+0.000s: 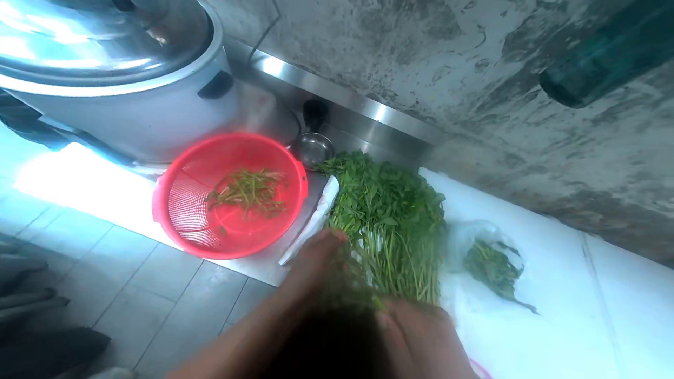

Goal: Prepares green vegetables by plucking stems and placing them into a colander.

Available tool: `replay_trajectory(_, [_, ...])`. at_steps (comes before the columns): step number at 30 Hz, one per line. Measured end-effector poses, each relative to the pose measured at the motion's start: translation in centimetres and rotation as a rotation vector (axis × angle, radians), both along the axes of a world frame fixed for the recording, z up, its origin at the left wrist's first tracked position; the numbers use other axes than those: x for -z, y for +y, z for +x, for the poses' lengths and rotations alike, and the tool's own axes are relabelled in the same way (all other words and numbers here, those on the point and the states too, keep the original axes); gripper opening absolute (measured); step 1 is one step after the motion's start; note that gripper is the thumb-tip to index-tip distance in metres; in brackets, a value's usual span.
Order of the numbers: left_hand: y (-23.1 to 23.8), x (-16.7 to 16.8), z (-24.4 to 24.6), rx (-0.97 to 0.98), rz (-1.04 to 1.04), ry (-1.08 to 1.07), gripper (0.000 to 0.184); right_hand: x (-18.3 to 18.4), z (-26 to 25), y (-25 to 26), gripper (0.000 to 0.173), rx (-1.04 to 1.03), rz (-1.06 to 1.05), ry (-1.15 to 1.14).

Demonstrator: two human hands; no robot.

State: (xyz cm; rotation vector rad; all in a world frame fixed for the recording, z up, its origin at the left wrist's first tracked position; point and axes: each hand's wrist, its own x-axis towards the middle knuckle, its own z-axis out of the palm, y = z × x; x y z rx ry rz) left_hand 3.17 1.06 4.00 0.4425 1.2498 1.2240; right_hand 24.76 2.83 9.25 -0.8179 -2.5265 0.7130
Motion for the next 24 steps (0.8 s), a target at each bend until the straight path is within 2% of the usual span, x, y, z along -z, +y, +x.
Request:
replay_trajectory(1, [-0.3, 0.6, -0.2, -0.009, 0.131, 0.072, 0.028, 0.1, 0.1, 0.2, 0.032, 0.017, -0.07, 0.016])
replay_trajectory(4, [-1.8, 1.3, 0.2, 0.128, 0.541, 0.548, 0.036, 0.2, 0.0, 0.7, 0.035, 0.09, -0.386, -0.03])
replay_trajectory(6, [-2.1, 0.9, 0.8, 0.205, 0.69, 0.796, 0.04, 0.8, -0.4, 0.9, 0.034, 0.14, -0.513, -0.012])
replay_trajectory(7, [-2.2, 0.8, 1.1, 0.229, 0.695, 0.869, 0.04, 1.0, -0.5, 1.0, 0.031, 0.16, -0.553, 0.01])
replay_trajectory(10, [-2.2, 0.8, 1.0, 0.28, 0.636, 0.857, 0.036, 1.3, -0.3, 1.3, 0.027, 0.172, -0.624, 0.06])
replay_trajectory(12, [-2.1, 0.8, 0.3, 0.21, 0.585, 0.885, 0.036, 1.3, 0.2, 1.7, 0.033, 0.165, -0.659, 0.051])
replay_trajectory(14, [-2.0, 1.0, -0.4, 0.104, 0.541, 0.907, 0.033, 1.4, 0.8, 2.1, 0.032, 0.168, -0.688, 0.023])
replay_trajectory(17, [-1.6, 1.0, -1.4, 0.016, 0.612, 1.132, 0.032, 1.8, 1.3, 2.3, 0.019, 0.207, -0.687, -0.026])
replay_trajectory(20, [-1.7, 0.5, -1.1, 0.268, 0.781, 1.252, 0.033, 1.3, 1.1, 2.3, 0.016, 0.192, -0.739, -0.026])
replay_trajectory(22, [-1.7, 0.3, -0.2, 0.478, 0.847, 1.24, 0.029, 0.5, 0.4, 2.6, 0.017, 0.185, -0.867, 0.041])
replay_trajectory(24, [-1.6, 0.7, 0.1, 0.545, 0.86, 1.22, 0.029, 0.0, 0.2, 3.1, 0.021, 0.198, -1.003, 0.106])
